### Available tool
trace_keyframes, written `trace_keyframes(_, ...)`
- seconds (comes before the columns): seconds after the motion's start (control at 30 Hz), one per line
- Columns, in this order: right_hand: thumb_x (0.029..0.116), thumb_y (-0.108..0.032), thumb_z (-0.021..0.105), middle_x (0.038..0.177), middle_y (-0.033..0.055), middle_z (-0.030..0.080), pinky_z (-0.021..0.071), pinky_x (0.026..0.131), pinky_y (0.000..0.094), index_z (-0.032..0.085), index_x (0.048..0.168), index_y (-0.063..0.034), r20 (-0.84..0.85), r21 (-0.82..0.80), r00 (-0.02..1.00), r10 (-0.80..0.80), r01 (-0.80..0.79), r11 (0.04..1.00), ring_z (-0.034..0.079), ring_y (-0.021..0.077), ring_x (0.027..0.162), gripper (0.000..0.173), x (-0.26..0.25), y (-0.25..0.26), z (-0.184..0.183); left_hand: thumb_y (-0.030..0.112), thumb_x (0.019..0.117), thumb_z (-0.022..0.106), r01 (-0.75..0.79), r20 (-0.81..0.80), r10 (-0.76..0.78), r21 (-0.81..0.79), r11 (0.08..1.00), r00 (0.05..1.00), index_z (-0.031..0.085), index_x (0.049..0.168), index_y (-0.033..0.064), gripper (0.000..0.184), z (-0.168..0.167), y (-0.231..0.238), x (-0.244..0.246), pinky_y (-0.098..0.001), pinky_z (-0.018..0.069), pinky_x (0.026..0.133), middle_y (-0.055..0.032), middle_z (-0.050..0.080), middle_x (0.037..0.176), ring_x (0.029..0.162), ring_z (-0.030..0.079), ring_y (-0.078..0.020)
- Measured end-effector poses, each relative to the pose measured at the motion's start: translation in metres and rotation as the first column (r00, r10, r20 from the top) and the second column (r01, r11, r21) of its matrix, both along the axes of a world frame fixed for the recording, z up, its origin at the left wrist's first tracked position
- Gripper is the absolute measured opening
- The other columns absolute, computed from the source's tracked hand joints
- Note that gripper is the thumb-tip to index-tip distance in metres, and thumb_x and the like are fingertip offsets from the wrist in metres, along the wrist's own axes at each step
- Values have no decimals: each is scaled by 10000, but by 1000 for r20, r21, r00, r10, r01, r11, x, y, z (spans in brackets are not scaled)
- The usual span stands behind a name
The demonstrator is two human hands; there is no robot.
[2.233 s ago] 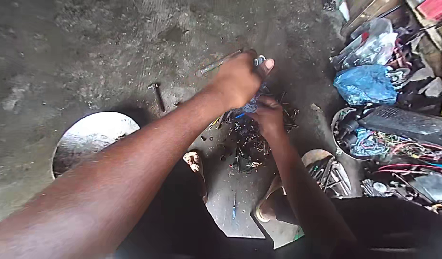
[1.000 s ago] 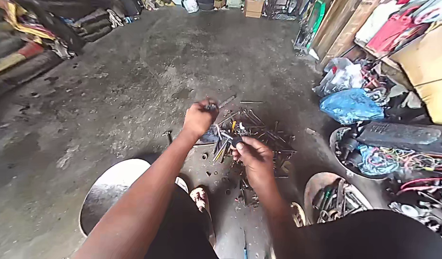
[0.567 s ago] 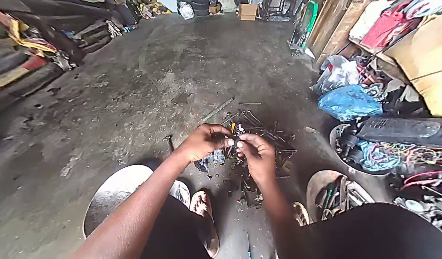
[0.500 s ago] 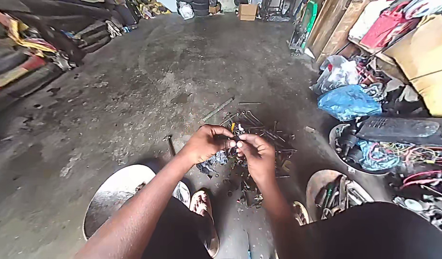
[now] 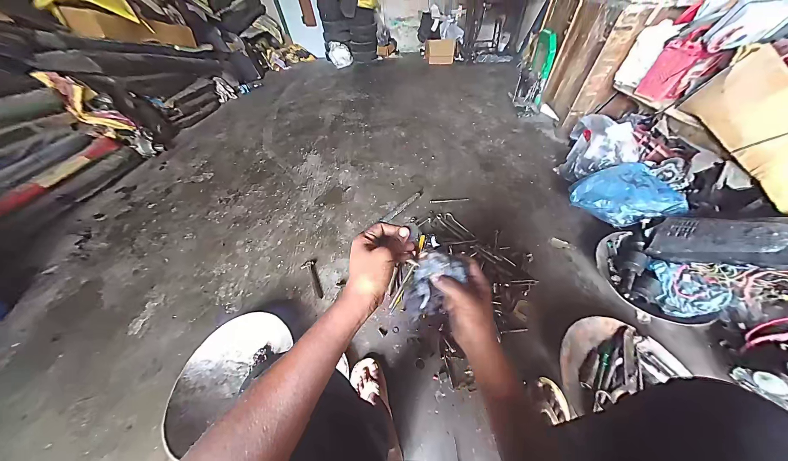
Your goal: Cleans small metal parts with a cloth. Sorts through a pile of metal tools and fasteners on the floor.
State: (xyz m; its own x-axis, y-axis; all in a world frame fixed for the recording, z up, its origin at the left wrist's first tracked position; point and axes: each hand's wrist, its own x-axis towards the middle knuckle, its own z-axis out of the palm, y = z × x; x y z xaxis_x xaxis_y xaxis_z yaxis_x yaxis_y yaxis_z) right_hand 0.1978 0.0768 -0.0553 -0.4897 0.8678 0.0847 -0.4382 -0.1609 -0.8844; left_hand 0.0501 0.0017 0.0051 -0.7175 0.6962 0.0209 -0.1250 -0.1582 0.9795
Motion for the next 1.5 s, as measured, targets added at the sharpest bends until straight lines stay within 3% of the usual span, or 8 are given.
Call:
trace_keyframes(0.3,860,-18,755,1159,145,682,600,941,413,565,1338,0,-49,272,999,-15,28,962,687,224,1052,515,0,-2,18,10,908,575,146,-255,-179,-144,979,950,670,851,63,123,-12,4,35,-344,552,603,-45,673,716,654,646,-128)
trace_keyframes(0.53,893,21,700,1123,108,698,614,919,373,539,1328,37,-59,315,971,-231,237,919,707,163,1011,464,-5,2,10,3,942,550,238,-50,-237,0,971,970,646,850,61,145,-18,4,46,-257,478,563,-14,594,680,590,539,-81)
trace_keyframes(0.7,899,-65,736,1087,82,701,619,877,367,539,1308,0,-3,372,925,-379,353,858,708,150,980,459,-6,6,9,0,949,546,230,-242,-215,38,972,946,674,866,58,163,-24,2,54,-281,538,703,-12,654,769,728,619,-85)
trace_keyframes(0.83,879,-154,798,980,33,712,626,782,367,610,1184,-84,189,473,849,-493,362,804,712,124,879,365,-3,16,20,-17,907,525,230,-409,-218,-22,973,886,663,870,66,165,-24,1,54,-274,533,623,-4,648,731,665,616,-78)
trace_keyframes(1.03,792,-189,846,921,168,709,568,655,558,600,1234,-58,441,705,571,-692,258,661,713,324,798,523,20,63,2,28,975,632,449,-272,-420,52,892,866,706,956,-15,88,-11,0,67,-324,617,698,-101,729,833,719,699,-161)
trace_keyframes(1.13,828,-125,822,1045,85,726,616,821,429,666,1202,-70,311,448,788,-532,372,813,714,189,942,409,33,89,-15,38,986,620,413,-114,-403,93,906,908,688,936,-26,107,-12,5,52,-327,616,676,-136,732,831,699,706,-185)
trace_keyframes(1.27,959,-171,684,909,97,718,627,717,369,666,1105,-40,-2,-67,996,-94,93,993,710,171,792,197,43,80,11,35,984,623,359,-83,-354,55,932,931,702,950,-32,109,-12,3,37,-324,621,690,-129,741,851,715,710,-176)
trace_keyframes(1.5,810,8,786,1048,136,717,629,873,424,596,1250,23,-30,338,998,-63,70,939,719,223,953,479,23,22,33,12,1003,491,233,-67,-232,17,972,970,704,1018,22,214,-18,12,47,-328,581,756,-66,704,869,805,668,-131)
